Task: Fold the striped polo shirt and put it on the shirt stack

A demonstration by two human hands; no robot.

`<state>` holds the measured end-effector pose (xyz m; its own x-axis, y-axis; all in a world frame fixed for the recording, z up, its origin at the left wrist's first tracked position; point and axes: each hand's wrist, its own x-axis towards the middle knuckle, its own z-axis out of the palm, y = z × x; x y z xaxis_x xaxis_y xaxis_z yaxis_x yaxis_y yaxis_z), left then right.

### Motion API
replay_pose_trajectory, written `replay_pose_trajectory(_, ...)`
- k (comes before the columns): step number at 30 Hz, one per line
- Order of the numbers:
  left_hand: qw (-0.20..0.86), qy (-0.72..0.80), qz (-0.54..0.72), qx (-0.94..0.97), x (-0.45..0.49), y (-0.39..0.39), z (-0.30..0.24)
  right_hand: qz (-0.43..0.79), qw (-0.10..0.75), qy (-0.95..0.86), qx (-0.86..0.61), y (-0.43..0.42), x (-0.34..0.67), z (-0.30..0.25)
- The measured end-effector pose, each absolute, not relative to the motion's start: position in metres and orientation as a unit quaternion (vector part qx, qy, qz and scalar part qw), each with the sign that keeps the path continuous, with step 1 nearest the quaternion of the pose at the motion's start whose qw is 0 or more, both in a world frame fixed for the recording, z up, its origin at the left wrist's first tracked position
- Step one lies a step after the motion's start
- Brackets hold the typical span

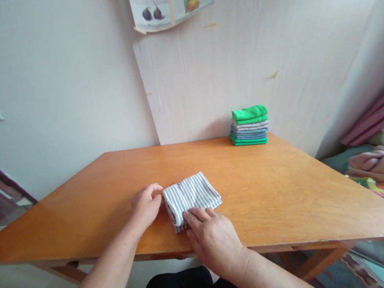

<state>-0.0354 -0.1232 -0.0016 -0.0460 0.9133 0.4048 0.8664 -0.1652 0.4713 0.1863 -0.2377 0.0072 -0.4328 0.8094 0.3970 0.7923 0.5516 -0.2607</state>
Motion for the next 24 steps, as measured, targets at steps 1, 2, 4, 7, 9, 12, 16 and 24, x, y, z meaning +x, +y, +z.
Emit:
replay_pose_trajectory(1,0.027,0.639,0.357,0.681,-0.033,-0.124,0.001,0.03,0.253,-0.845,-0.47,-0.237,0.189,0.007)
replay_pose_trajectory(2,0.017,0.628,0.387,0.675,-0.03,-0.127,0.004,0.043,0.267,-0.842,-0.467,-0.236,0.192,0.007)
replay_pose_trajectory(4,0.001,0.588,0.428,0.686,-0.02,-0.136,0.01,0.059,0.305,-0.823,-0.475,-0.229,0.205,0.006)
replay_pose_trajectory(7,-0.007,0.533,0.417,0.736,-0.002,-0.153,0.011,0.036,0.341,-0.766,-0.543,-0.214,0.231,0.004)
replay_pose_trajectory(9,-0.003,0.528,0.379,0.76,0.007,-0.164,0.005,0.027,0.317,-0.742,-0.59,-0.206,0.246,0.003)
replay_pose_trajectory(12,0.016,0.526,0.345,0.778,0.009,-0.17,-0.009,0.059,0.268,-0.741,-0.613,-0.202,0.255,0.004)
replay_pose_trajectory(16,0.067,0.493,0.32,0.806,-0.012,-0.163,-0.013,0.088,0.253,-0.749,-0.606,-0.212,0.249,0.003)
replay_pose_trajectory(24,0.092,0.483,0.237,0.838,-0.046,-0.14,0.019,0.137,0.319,-0.756,-0.555,-0.227,0.245,-0.006)
